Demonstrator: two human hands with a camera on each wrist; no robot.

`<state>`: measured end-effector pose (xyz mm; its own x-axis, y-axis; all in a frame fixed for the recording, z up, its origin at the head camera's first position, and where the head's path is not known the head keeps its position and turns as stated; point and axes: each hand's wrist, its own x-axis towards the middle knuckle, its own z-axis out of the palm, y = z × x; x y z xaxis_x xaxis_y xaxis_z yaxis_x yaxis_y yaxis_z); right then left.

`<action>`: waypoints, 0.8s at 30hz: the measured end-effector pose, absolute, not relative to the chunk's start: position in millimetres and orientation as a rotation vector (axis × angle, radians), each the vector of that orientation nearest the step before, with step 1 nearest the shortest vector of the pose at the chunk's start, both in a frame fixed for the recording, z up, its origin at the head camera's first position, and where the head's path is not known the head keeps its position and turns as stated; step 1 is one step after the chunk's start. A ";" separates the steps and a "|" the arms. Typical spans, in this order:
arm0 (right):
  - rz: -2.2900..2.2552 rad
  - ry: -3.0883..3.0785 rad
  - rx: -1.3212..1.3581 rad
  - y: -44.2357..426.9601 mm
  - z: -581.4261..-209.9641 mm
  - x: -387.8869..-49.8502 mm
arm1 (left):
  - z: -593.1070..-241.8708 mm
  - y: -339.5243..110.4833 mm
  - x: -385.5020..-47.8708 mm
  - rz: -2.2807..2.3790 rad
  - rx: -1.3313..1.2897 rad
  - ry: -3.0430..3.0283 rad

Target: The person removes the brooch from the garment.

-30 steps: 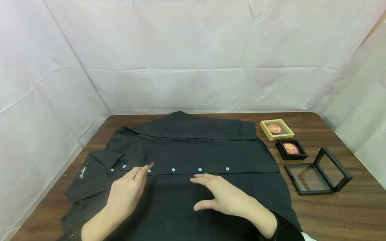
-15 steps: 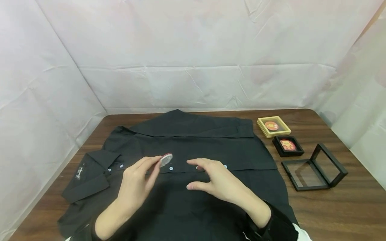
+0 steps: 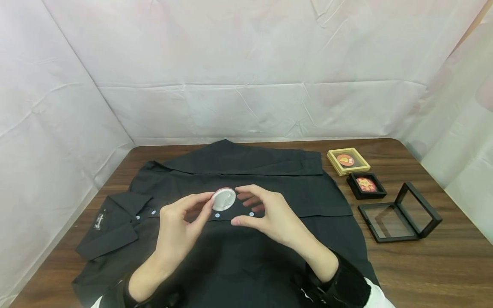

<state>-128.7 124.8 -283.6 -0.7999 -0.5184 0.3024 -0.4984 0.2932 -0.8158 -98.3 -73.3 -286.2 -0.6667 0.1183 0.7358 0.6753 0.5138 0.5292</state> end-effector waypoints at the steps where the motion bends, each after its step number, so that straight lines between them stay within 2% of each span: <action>1: -1.615 2.494 -0.976 124.3 -283.4 -128.8 | -285.4 -72.5 -98.2 -1.144 -0.644 -2.107; 11: -1.974 2.271 -0.961 120.5 -284.3 -129.0 | -281.9 -65.3 -97.4 -1.348 -0.618 -2.067; 24: -2.137 2.250 -0.943 115.4 -289.8 -129.2 | -284.2 -62.7 -97.7 -1.578 -0.639 -2.009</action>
